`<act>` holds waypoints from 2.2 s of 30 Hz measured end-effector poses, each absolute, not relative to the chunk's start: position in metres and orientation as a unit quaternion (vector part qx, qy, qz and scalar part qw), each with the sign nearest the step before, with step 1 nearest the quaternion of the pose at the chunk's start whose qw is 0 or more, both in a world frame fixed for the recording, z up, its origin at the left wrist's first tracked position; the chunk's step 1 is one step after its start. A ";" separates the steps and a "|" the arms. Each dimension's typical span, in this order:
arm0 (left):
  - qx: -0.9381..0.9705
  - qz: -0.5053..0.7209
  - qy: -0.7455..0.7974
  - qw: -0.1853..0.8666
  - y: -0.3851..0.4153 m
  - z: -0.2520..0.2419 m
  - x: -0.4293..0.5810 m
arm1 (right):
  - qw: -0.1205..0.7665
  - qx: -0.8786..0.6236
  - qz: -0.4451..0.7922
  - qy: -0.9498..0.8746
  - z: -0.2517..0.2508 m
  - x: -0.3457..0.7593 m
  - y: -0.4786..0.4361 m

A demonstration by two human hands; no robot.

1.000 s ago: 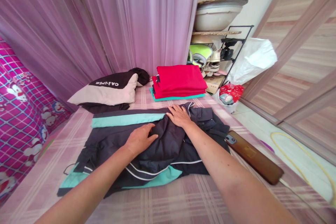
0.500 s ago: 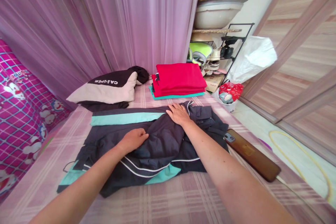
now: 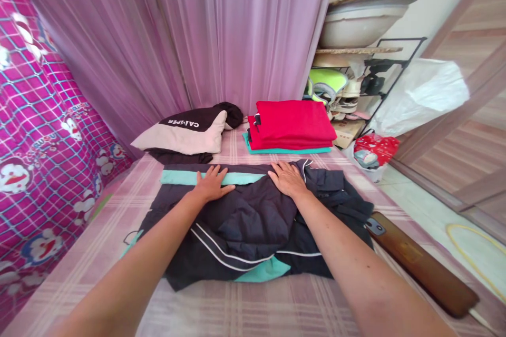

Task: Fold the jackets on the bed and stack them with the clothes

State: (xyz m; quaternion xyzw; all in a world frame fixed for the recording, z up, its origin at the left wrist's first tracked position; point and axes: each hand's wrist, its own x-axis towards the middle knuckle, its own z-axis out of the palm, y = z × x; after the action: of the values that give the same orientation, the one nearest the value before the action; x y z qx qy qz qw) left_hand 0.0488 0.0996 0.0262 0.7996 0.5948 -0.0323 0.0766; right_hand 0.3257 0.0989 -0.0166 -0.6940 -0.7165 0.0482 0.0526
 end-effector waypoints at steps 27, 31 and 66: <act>0.760 -0.083 0.644 0.020 0.086 0.043 -0.077 | 0.041 -0.695 0.023 -0.718 -0.017 0.324 0.097; 0.758 -0.041 0.651 -0.007 0.097 0.047 -0.058 | 0.038 -0.696 0.022 -0.717 -0.016 0.324 0.096; 0.743 -0.057 0.667 0.004 0.109 -0.004 -0.060 | 0.006 -0.736 0.010 -0.677 -0.008 0.344 0.079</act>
State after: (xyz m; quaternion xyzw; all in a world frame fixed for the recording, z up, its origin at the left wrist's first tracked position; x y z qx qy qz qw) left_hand -0.0604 0.1093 -0.0043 0.7430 0.6669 -0.0571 0.0043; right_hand 0.3437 0.0785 -0.0081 -0.7356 -0.6774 0.0097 0.0061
